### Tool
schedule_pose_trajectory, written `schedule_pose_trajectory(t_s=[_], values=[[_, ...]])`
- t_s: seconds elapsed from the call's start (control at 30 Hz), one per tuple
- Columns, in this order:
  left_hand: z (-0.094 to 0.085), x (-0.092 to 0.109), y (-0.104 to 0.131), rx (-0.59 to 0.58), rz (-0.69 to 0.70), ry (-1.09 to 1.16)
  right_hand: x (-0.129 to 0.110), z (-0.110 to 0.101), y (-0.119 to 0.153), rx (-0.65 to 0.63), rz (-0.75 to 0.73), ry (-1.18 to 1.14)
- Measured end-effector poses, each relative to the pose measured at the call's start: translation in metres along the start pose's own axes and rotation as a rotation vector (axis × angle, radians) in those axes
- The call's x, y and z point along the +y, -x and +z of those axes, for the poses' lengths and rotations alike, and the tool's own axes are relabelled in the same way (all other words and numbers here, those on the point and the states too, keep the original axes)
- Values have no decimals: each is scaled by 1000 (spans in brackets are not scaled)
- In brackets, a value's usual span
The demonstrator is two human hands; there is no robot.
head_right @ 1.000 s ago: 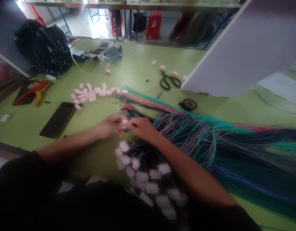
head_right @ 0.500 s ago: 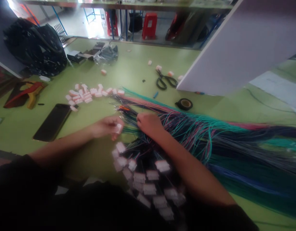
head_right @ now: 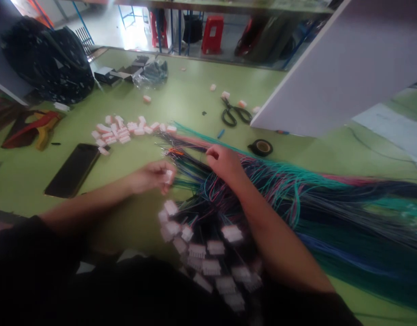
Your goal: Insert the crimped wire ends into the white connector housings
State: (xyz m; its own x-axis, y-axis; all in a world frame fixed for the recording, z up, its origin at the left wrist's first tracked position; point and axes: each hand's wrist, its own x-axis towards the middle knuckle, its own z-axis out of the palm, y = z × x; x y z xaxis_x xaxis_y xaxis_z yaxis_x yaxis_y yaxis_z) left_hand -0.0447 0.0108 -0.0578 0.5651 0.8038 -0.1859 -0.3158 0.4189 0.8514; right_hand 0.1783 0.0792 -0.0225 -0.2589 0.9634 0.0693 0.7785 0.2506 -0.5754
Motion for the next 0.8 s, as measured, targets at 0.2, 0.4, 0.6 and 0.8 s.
schedule_pose_trajectory(t_s=[0.2,0.4,0.6,0.8], values=[[0,0,-1,-2,-3,-4,-3,10,-1,-60,-84,375],[0,0,-1,-1,-10,4,3,8,-3,-36,2,180],[0,-1,-1,-8,3,12,-23,9,13,92,-188,192],[1,0,-3,26,12,28,-43,16,25,-177,-347,21]])
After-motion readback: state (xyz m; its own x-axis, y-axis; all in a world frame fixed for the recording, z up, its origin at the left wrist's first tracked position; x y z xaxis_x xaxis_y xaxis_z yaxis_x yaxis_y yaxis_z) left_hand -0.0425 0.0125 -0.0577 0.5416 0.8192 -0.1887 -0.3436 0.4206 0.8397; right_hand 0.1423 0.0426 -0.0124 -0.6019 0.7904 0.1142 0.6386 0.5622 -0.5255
